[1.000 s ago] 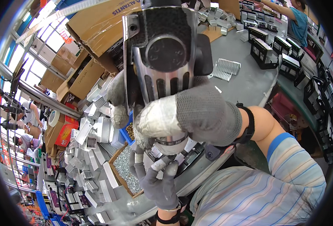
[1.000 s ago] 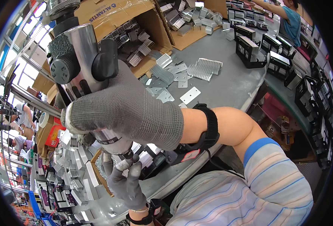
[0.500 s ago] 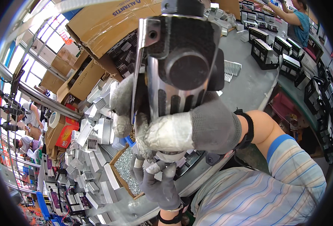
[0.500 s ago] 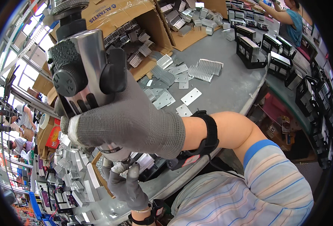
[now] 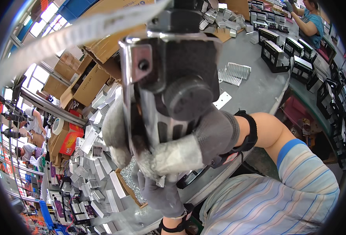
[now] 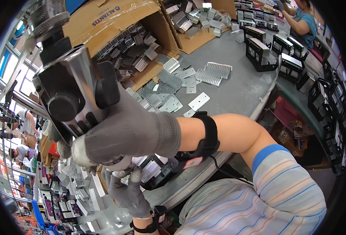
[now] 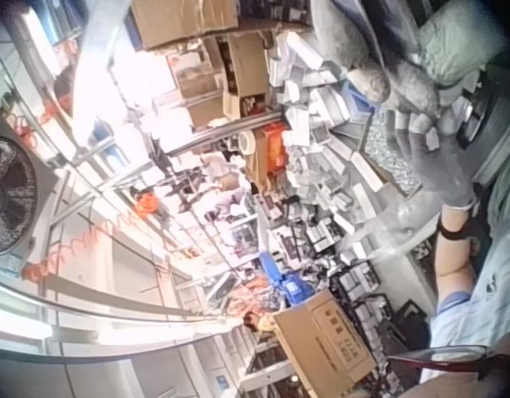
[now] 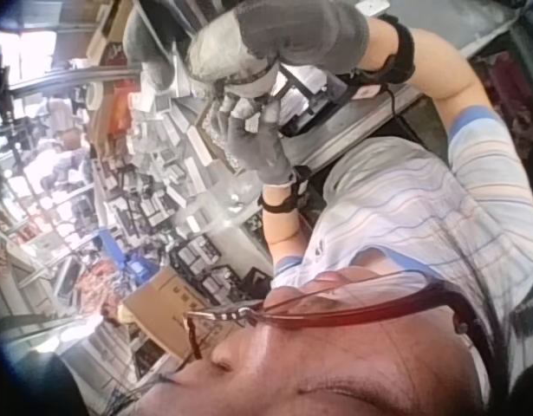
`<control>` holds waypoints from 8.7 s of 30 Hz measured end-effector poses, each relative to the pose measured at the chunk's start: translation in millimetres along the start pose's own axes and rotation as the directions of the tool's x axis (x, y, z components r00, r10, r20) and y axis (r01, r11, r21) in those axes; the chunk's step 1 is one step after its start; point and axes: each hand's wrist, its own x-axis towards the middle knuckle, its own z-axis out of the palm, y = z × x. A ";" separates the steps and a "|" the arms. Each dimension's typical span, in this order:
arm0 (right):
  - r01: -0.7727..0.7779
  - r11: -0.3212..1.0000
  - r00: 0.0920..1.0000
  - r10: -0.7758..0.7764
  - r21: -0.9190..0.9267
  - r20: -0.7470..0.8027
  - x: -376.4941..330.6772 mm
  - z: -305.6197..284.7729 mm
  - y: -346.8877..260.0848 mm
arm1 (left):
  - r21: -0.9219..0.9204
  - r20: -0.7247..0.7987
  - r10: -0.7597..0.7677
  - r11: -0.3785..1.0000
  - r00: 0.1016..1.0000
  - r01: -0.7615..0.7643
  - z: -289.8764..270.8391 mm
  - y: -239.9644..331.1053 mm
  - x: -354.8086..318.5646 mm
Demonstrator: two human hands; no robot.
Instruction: Assemble aluminum heat sinks and electronic components onto a base using a pneumatic screwdriver.
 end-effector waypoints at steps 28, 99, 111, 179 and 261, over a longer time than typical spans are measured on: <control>-0.105 0.968 0.975 0.056 -0.227 -0.215 -3.3 -14.8 9.8 | 0.157 0.275 -0.046 0.988 0.960 0.002 -21.4 -0.9 -6.9; -0.325 0.943 0.940 0.314 -0.074 -0.132 -18.6 17.9 18.9 | 0.020 0.126 -0.049 0.999 0.991 0.047 -8.2 -31.5 -50.4; -0.065 0.932 0.997 0.044 -0.357 -0.065 -25.1 33.4 26.8 | 0.143 0.194 -0.191 0.976 0.962 0.165 -8.2 -42.5 -62.4; 0.125 0.636 0.986 0.009 -0.762 0.169 27.8 -14.0 21.9 | 0.513 0.741 -0.190 0.779 0.645 -0.360 -34.4 36.1 43.9; 0.135 0.652 0.962 -0.268 -0.746 -0.060 -1.7 2.8 18.2 | 0.446 0.678 -0.168 0.868 0.716 -0.218 -31.9 24.3 44.0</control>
